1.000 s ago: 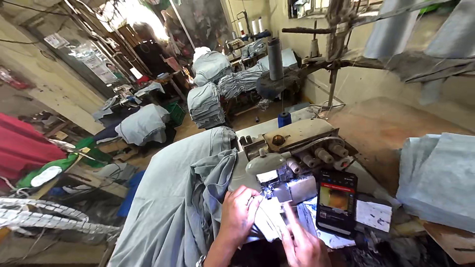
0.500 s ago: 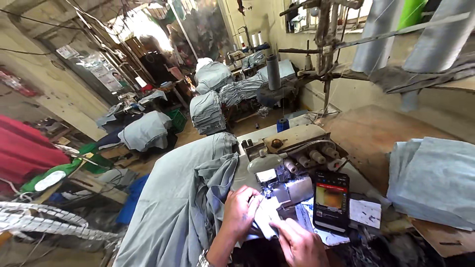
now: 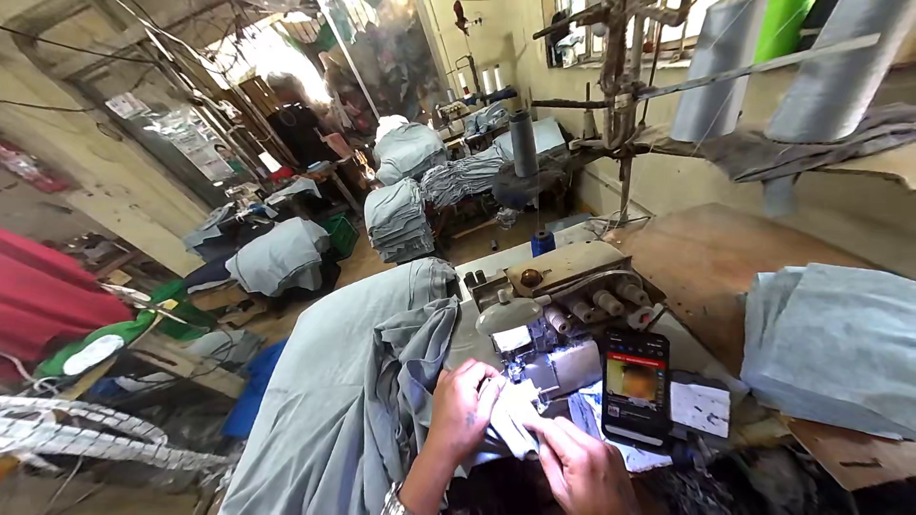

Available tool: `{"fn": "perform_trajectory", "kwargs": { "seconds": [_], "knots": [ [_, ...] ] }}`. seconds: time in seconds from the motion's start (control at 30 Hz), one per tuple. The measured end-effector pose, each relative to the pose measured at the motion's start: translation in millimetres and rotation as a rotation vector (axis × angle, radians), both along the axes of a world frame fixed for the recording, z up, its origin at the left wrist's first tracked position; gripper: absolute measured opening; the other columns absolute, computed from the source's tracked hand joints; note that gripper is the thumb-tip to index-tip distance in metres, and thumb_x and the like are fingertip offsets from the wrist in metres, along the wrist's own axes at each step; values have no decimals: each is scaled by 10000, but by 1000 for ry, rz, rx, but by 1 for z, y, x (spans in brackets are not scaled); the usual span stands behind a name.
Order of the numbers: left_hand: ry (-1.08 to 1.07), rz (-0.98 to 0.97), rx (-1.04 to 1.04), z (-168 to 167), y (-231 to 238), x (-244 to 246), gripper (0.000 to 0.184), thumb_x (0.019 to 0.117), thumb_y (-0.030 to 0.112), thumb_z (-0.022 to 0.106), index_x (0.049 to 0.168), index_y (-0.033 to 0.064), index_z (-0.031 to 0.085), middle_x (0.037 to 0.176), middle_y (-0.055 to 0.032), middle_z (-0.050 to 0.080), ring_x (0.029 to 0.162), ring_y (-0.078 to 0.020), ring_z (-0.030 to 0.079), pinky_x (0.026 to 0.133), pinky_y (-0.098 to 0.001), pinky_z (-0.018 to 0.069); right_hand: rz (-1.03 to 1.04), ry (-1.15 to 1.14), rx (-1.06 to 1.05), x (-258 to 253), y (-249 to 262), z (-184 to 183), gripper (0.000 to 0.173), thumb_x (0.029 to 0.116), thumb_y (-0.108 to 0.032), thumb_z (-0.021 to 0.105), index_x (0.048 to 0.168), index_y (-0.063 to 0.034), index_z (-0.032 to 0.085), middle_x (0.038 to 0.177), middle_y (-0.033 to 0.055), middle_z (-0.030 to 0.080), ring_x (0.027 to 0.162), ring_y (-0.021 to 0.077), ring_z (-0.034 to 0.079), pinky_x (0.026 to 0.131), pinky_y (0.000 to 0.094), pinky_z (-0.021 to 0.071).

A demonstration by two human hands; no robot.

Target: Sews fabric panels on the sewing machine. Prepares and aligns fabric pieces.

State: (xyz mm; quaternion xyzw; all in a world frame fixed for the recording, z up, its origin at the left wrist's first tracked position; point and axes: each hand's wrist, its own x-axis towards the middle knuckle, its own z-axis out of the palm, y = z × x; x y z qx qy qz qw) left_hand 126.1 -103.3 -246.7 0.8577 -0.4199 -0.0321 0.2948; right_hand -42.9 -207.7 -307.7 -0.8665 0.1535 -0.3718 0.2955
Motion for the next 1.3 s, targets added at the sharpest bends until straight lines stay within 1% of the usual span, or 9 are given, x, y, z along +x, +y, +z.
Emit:
{"fn": "perform_trajectory", "kwargs": {
  "seconds": [0.1,0.17,0.37,0.47,0.6,0.73,0.93,1.1,1.3],
  "knots": [
    [0,0,-8,-2,0,0,272,985,381,568,982,192,764,948,78,700,917,-59,636,945,-396,457,-17,14,132,2,1,-2,519,931,-191,577,1401,27,605,655,23,659,482,185,599,458,414,528],
    [6,-3,-15,-2,1,0,262,984,372,570,979,193,761,945,80,697,914,-56,633,949,-394,455,45,43,393,-1,1,2,569,927,-159,619,1458,26,527,656,1,631,500,151,569,492,379,523],
    [1,-27,-55,-5,1,1,243,983,361,577,951,202,757,924,97,689,883,-41,626,919,-394,463,467,52,1459,-4,5,17,181,1014,-14,522,1114,0,673,766,41,682,556,104,605,536,288,564],
    [1,-34,-66,-6,1,2,239,985,344,573,954,199,759,932,93,692,890,-43,628,926,-394,463,606,-73,1346,0,1,9,359,1011,-5,520,1360,-25,602,921,44,719,641,105,640,542,284,563],
    [99,-96,-169,-2,5,6,198,993,262,577,959,162,744,951,66,687,893,-54,630,886,-352,494,488,-91,1062,3,-4,8,650,971,3,538,1581,7,314,703,-1,574,539,138,582,489,327,551],
    [141,-191,-231,15,6,3,177,997,193,583,947,110,730,1007,23,706,970,-63,652,903,-291,539,198,-109,861,2,2,4,538,911,-57,669,1418,38,516,686,-16,623,495,92,560,455,285,520],
    [32,-159,-152,12,4,-1,196,1010,217,555,968,136,728,1002,59,718,985,-53,654,958,-363,502,248,1,963,4,-6,-2,150,961,-154,674,1010,-59,779,771,-6,734,548,65,639,516,260,566],
    [-28,-112,-109,6,3,-4,185,996,211,570,968,138,738,968,58,715,935,-54,655,916,-337,516,230,-31,889,8,-10,-18,109,904,-187,736,938,-102,795,914,3,734,684,74,687,614,253,613],
    [-44,-70,-73,2,4,-6,185,988,243,572,961,177,743,958,93,711,924,-30,640,929,-366,470,296,-17,739,7,-10,-20,163,903,-107,705,1033,-44,781,952,40,755,766,72,704,716,259,609]
  ]
}}
